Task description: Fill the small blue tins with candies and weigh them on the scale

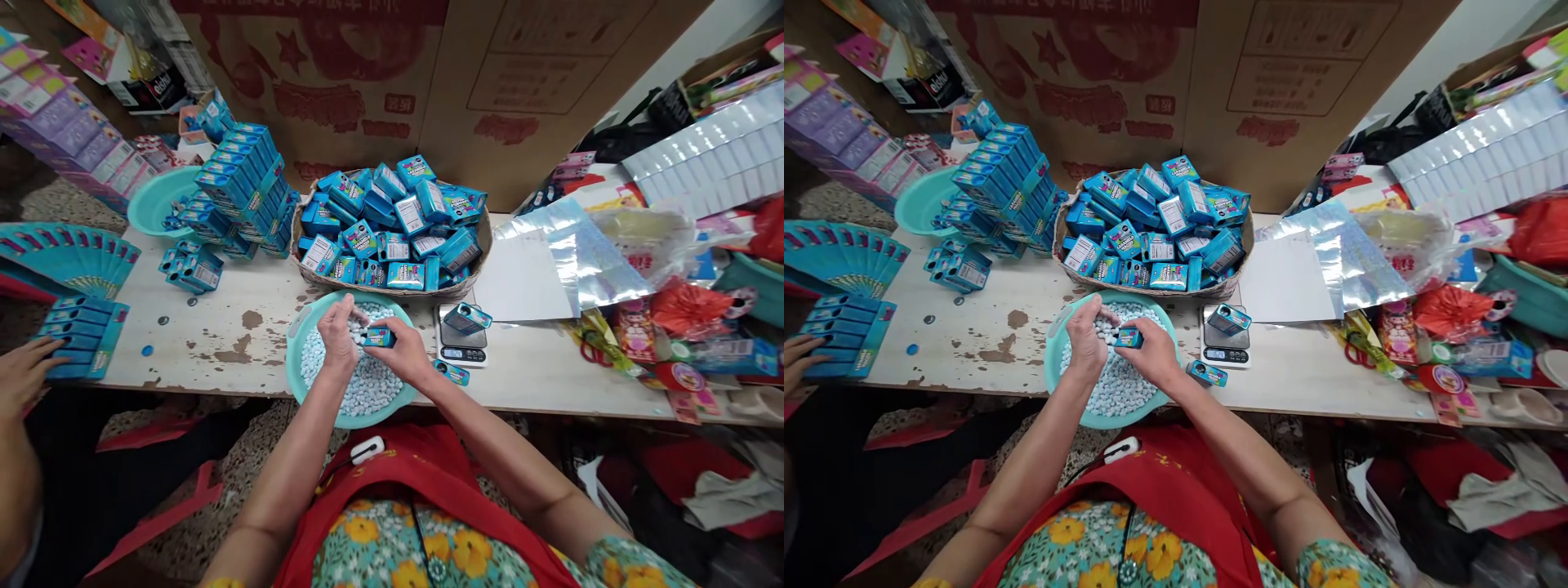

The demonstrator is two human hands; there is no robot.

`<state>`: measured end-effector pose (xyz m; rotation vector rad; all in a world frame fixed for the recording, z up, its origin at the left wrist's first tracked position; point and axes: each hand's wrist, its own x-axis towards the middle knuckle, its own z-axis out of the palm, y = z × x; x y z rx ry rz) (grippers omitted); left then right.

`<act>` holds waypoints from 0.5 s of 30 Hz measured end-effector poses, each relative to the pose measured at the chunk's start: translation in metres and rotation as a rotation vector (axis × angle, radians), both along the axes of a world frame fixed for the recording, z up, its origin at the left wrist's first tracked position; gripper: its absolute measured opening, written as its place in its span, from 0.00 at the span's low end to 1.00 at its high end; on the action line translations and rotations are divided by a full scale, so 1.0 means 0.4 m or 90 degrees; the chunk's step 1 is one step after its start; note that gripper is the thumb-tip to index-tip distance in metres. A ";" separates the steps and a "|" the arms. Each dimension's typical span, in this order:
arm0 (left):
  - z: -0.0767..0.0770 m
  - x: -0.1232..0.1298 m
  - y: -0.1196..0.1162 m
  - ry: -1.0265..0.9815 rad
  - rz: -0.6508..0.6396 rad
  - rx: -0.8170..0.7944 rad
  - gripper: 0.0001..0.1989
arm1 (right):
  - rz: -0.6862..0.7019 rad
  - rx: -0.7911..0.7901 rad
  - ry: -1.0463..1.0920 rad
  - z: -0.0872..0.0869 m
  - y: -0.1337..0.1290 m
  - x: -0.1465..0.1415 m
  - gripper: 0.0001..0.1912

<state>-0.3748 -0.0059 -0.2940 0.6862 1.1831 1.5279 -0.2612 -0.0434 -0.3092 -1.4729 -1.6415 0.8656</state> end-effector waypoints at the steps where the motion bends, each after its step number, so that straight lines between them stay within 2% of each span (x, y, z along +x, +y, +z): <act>1: -0.001 0.002 0.001 0.008 0.003 0.013 0.18 | -0.004 0.002 0.000 0.002 0.002 -0.003 0.17; 8: 0.021 0.021 0.015 0.034 -0.001 0.032 0.18 | -0.006 0.001 0.034 0.009 0.004 -0.003 0.16; 15: 0.028 0.047 0.025 0.007 0.017 -0.027 0.15 | -0.047 0.003 0.073 0.009 -0.004 0.013 0.15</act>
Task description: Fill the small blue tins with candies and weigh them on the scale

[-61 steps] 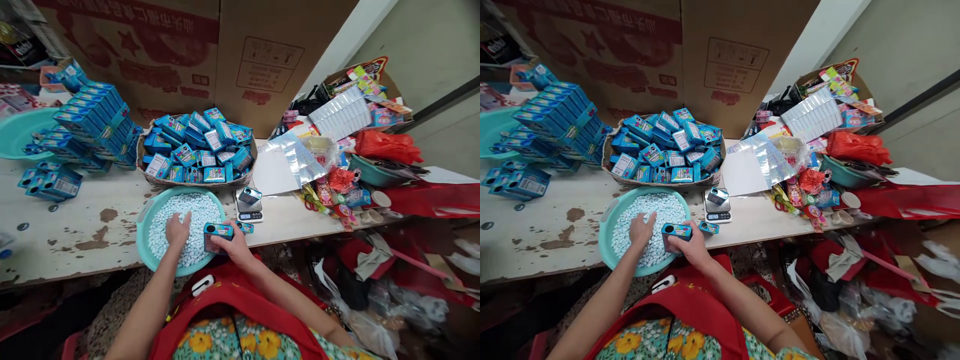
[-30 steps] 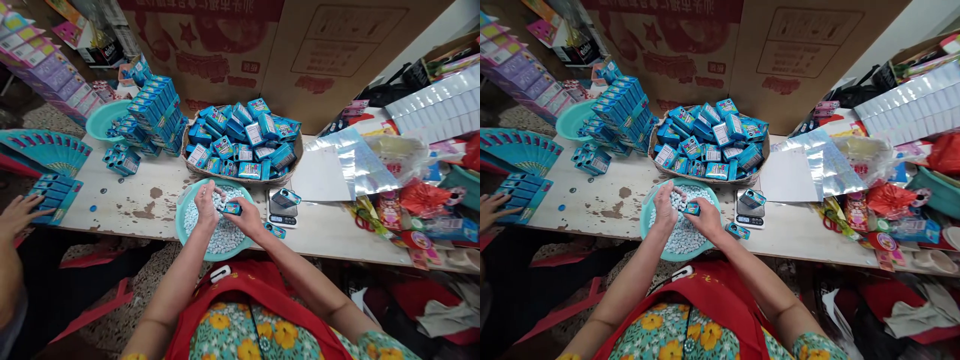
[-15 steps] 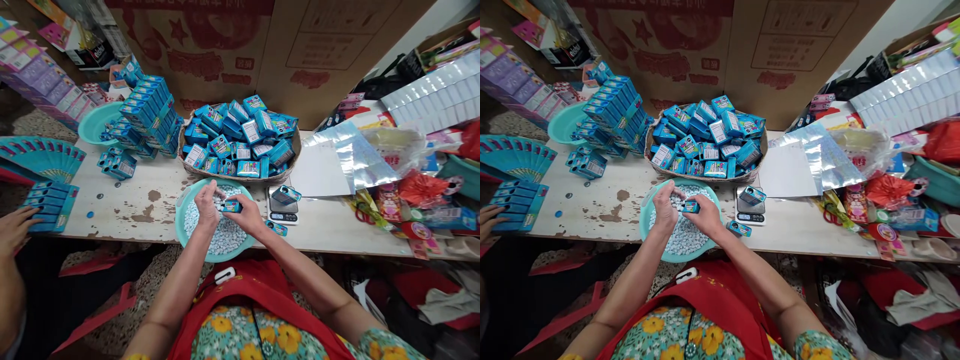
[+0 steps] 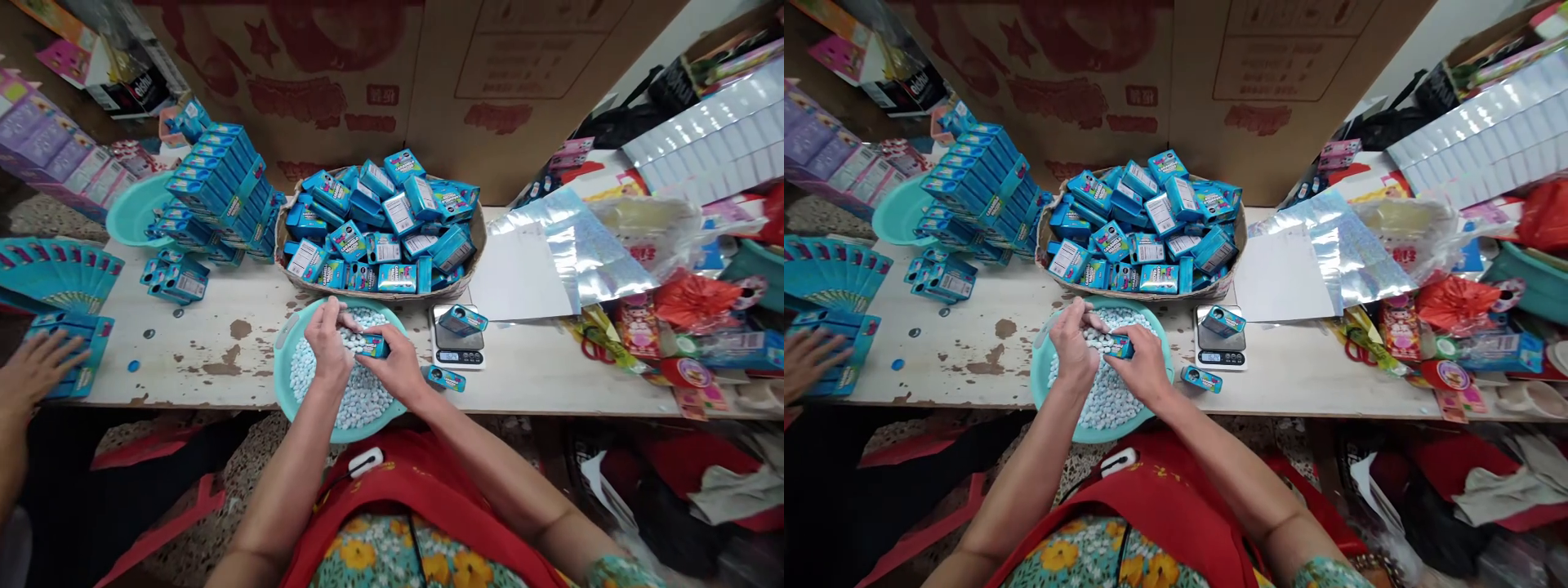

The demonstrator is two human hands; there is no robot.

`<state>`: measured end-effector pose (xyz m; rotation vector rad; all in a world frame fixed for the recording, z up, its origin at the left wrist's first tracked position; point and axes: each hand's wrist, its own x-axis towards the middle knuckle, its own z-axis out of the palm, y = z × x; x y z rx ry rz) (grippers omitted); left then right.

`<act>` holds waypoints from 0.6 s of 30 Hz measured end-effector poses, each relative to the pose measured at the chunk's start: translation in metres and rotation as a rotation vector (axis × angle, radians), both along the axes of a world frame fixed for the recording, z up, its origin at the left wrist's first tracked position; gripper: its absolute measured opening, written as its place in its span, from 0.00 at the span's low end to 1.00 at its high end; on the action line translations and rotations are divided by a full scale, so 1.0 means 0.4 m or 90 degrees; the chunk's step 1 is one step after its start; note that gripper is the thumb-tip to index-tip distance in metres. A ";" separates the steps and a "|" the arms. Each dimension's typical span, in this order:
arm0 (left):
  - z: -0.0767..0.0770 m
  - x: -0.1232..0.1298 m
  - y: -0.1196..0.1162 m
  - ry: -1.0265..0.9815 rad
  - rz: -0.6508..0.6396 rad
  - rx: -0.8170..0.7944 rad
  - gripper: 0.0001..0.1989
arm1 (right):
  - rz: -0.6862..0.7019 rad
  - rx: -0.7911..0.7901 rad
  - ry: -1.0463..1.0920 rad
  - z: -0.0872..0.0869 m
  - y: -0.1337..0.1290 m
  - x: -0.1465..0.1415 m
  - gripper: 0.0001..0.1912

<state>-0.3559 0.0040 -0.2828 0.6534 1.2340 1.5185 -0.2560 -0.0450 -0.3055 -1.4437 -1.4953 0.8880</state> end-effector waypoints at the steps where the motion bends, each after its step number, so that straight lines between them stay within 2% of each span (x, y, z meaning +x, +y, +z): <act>1: 0.000 0.003 0.000 0.002 0.003 0.003 0.14 | -0.001 0.001 0.002 0.002 0.000 0.001 0.15; 6: -0.009 0.015 -0.005 0.024 0.000 0.037 0.13 | 0.009 0.001 0.003 -0.002 0.008 0.009 0.16; 18: -0.022 0.019 -0.012 -0.006 -0.031 0.018 0.10 | 0.029 -0.030 -0.011 -0.022 0.019 0.022 0.16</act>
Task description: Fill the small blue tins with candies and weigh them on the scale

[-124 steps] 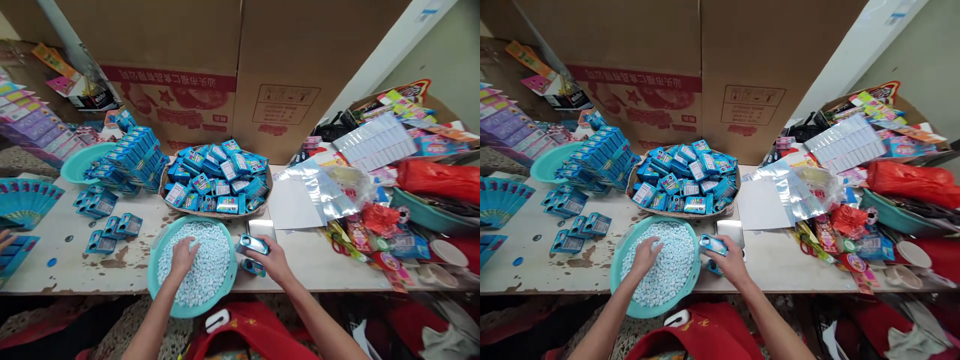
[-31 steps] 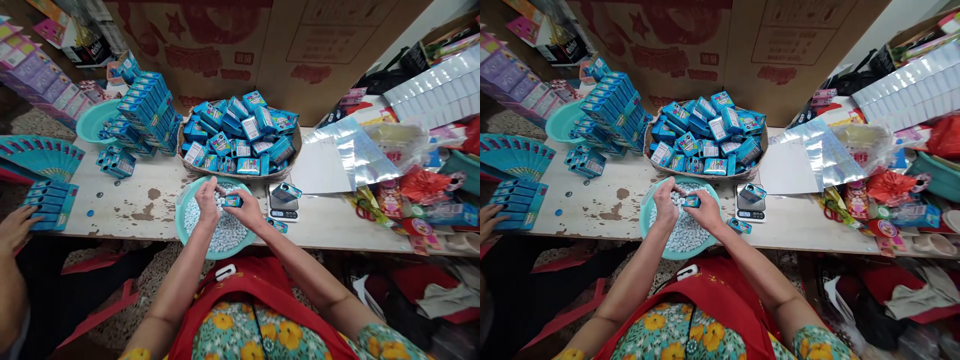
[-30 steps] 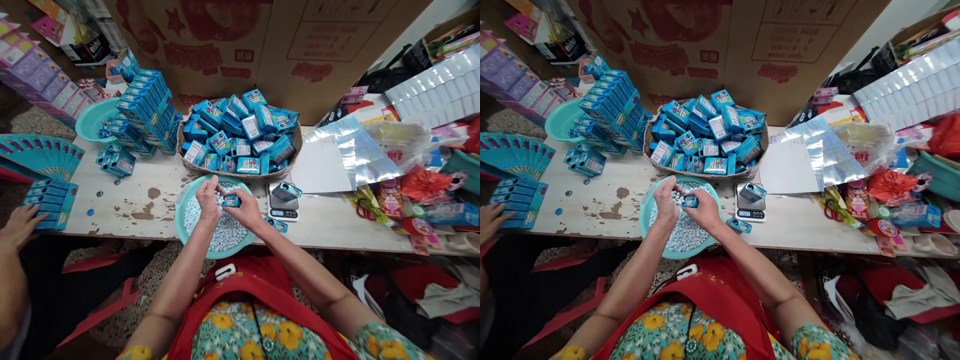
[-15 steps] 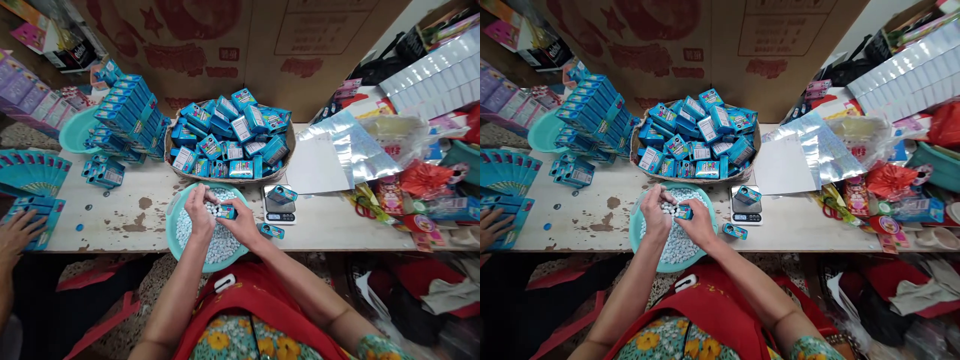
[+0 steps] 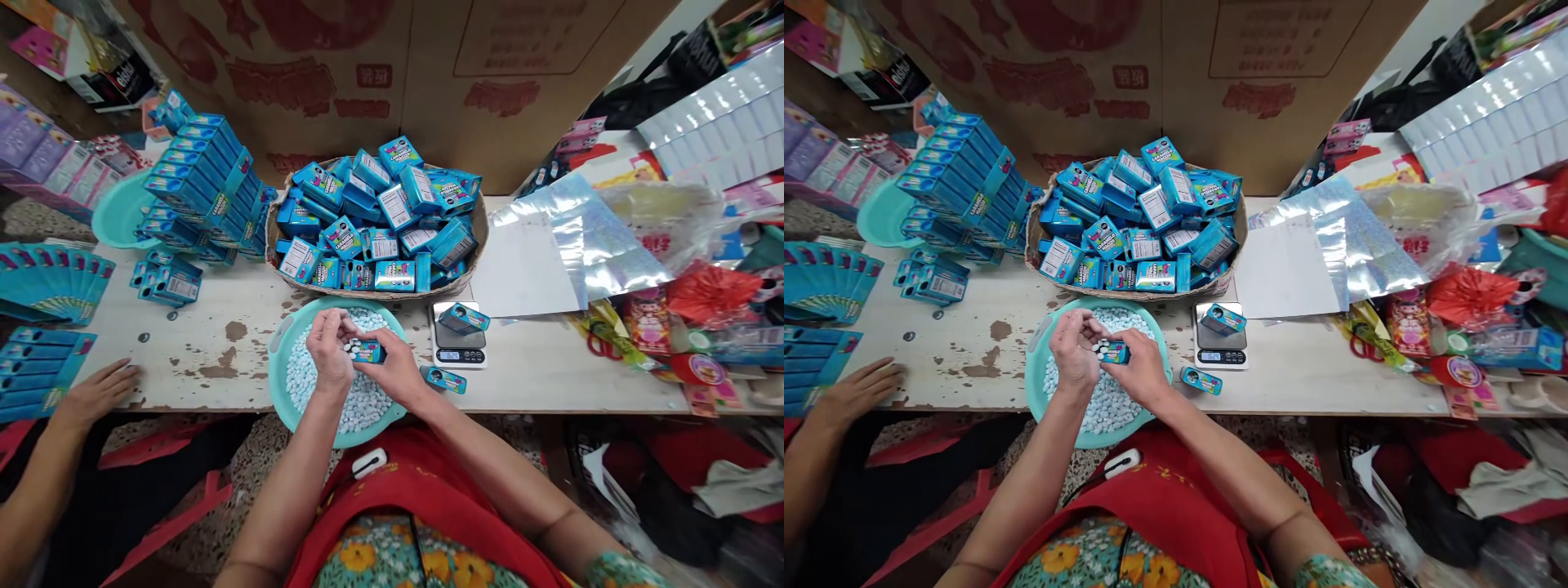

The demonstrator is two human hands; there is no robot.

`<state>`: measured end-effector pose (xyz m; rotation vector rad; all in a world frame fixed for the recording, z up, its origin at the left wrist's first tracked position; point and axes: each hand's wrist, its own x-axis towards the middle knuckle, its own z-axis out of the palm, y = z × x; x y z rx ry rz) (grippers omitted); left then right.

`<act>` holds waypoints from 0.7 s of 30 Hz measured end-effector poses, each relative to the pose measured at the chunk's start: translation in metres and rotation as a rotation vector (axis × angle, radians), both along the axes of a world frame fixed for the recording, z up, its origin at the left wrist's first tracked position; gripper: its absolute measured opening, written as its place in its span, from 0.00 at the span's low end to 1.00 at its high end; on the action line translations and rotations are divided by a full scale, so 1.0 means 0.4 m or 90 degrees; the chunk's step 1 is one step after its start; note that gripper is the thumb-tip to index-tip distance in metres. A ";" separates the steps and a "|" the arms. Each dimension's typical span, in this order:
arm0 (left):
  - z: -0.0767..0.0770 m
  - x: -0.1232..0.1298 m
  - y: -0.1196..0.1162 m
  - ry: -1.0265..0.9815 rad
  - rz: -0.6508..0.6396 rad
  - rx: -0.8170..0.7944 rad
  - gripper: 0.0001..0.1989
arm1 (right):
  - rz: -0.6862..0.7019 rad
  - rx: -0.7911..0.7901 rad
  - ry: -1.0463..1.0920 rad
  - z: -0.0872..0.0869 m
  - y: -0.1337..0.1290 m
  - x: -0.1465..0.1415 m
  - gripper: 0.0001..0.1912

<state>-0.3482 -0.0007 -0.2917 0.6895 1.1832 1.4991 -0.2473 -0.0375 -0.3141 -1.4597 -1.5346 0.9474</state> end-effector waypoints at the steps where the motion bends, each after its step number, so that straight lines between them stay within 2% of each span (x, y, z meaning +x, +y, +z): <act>1: 0.002 0.002 -0.003 -0.008 -0.003 0.001 0.10 | 0.002 0.000 0.006 -0.001 0.001 0.000 0.16; 6: 0.025 -0.020 -0.012 -0.044 -0.070 0.012 0.10 | 0.007 -0.006 0.031 0.008 -0.003 0.013 0.16; 8: 0.011 -0.052 -0.001 -0.029 -0.066 0.026 0.11 | 0.012 -0.013 0.059 0.019 -0.013 0.031 0.16; 9: -0.009 -0.071 0.010 0.008 -0.052 0.030 0.12 | 0.011 -0.011 0.074 0.026 -0.020 0.041 0.16; 12: -0.110 -0.108 0.052 0.281 -0.068 0.028 0.11 | -0.003 0.002 0.085 0.044 -0.041 0.074 0.17; 14: -0.188 -0.102 0.076 0.506 -0.169 0.044 0.09 | -0.024 -0.007 0.069 0.053 -0.051 0.091 0.17; 16: -0.244 -0.075 0.083 0.684 -0.275 0.066 0.11 | -0.037 -0.019 0.058 0.058 -0.056 0.104 0.17; 18: -0.269 -0.050 0.071 0.822 -0.353 0.064 0.15 | -0.047 -0.014 0.064 0.057 -0.058 0.111 0.19; 21: -0.269 -0.052 0.030 0.951 -0.427 0.032 0.15 | -0.067 -0.016 0.054 0.042 -0.057 0.111 0.19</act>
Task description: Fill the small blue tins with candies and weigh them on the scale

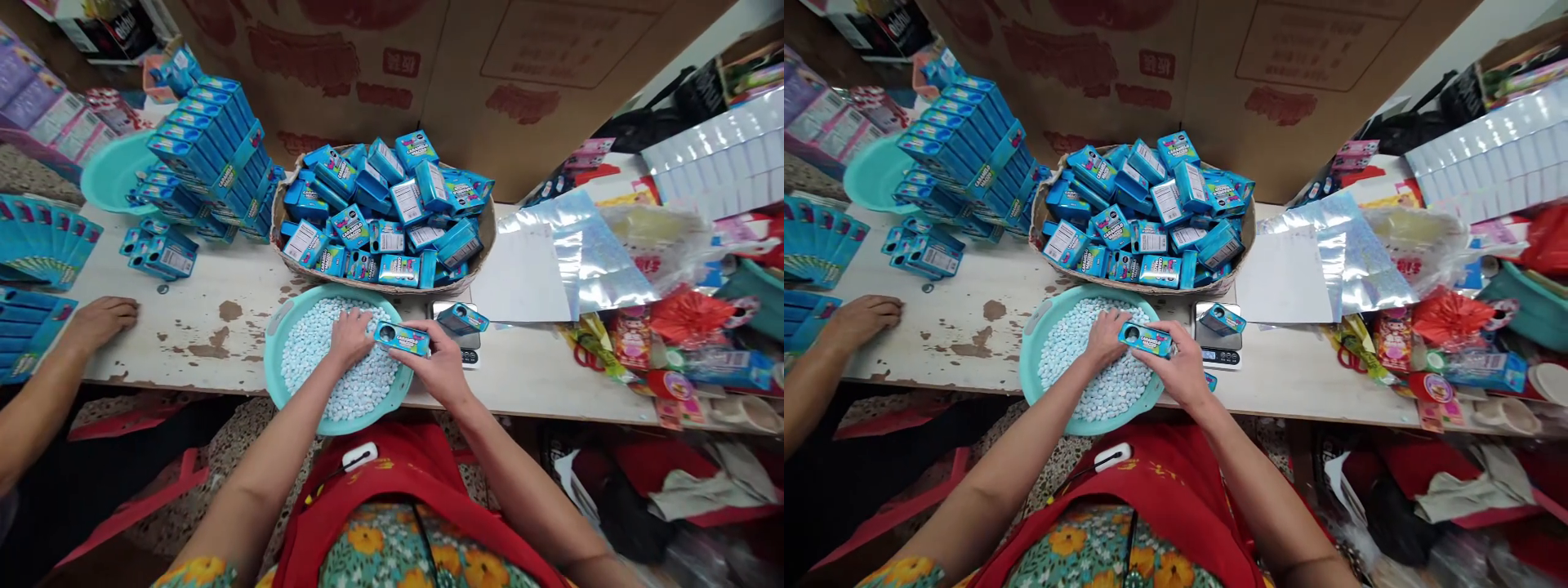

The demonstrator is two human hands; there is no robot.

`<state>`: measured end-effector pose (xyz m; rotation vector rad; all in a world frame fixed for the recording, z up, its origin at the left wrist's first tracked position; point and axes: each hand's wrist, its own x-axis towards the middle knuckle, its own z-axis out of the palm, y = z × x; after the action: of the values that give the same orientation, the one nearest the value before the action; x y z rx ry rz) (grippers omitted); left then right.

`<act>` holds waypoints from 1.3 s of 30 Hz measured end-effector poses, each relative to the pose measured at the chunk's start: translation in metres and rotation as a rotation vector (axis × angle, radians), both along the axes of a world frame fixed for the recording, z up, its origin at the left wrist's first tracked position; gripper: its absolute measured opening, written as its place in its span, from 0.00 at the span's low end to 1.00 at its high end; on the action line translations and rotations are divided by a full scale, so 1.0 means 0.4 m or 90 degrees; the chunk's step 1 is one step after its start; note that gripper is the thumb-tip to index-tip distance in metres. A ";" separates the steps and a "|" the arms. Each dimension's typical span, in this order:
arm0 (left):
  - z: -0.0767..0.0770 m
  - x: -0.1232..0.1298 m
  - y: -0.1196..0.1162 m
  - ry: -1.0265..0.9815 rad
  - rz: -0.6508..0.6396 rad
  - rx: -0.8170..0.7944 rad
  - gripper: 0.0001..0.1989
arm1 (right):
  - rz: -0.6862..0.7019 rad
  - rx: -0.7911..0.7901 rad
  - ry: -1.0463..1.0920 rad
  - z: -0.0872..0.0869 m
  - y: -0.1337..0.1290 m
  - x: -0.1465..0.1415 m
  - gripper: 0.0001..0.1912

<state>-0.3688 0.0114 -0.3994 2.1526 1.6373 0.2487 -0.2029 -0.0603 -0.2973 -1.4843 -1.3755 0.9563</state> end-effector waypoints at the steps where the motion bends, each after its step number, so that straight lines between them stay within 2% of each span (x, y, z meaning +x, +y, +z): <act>1: 0.000 -0.013 -0.015 0.013 0.002 -0.006 0.14 | -0.008 -0.006 -0.012 -0.007 0.000 -0.003 0.19; 2: -0.002 -0.030 -0.028 0.006 0.023 -0.006 0.13 | -0.014 -0.010 -0.026 -0.014 0.000 -0.006 0.19; 4: -0.014 -0.068 -0.047 -0.077 0.117 0.002 0.10 | -0.020 -0.010 -0.047 -0.025 0.000 -0.016 0.19; 6: -0.024 -0.100 -0.055 -0.269 0.266 -0.009 0.09 | -0.016 -0.006 -0.060 -0.031 -0.001 -0.026 0.19; 8: -0.013 -0.117 -0.056 -0.461 0.394 -0.043 0.13 | -0.003 0.001 -0.076 -0.033 -0.002 -0.038 0.19; 10: 0.029 -0.119 -0.057 -0.636 0.484 -0.108 0.16 | 0.014 0.014 -0.093 -0.034 0.000 -0.052 0.19; 12: 0.098 -0.109 -0.061 -0.813 0.528 -0.177 0.16 | 0.036 0.030 -0.104 -0.037 0.003 -0.072 0.18; 14: 0.174 -0.092 -0.066 -0.997 0.541 -0.225 0.15 | 0.067 0.044 -0.118 -0.041 0.007 -0.098 0.17; 16: 0.232 -0.073 -0.069 -1.084 0.523 -0.217 0.13 | 0.103 0.051 -0.137 -0.045 0.010 -0.124 0.16; 19: 0.269 -0.050 -0.070 -1.114 0.520 -0.149 0.13 | 0.131 0.056 -0.157 -0.045 0.012 -0.153 0.17; 25: 0.267 -0.031 -0.060 -1.063 0.523 -0.038 0.12 | 0.119 0.050 -0.140 -0.024 0.010 -0.151 0.17; 29: 0.273 -0.027 -0.056 -1.058 0.516 -0.034 0.13 | 0.107 0.037 -0.118 -0.014 0.014 -0.141 0.17; 35: 0.277 -0.010 -0.054 -1.036 0.555 -0.078 0.17 | 0.113 0.029 -0.113 -0.016 0.016 -0.134 0.17; 39: 0.270 0.002 -0.046 -1.033 0.539 -0.039 0.16 | 0.089 0.028 -0.103 -0.017 0.015 -0.127 0.18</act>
<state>-0.3680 -0.0071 -0.2913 0.4465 1.1863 1.5768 -0.2539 -0.0542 -0.3043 -1.4745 -1.6247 0.9015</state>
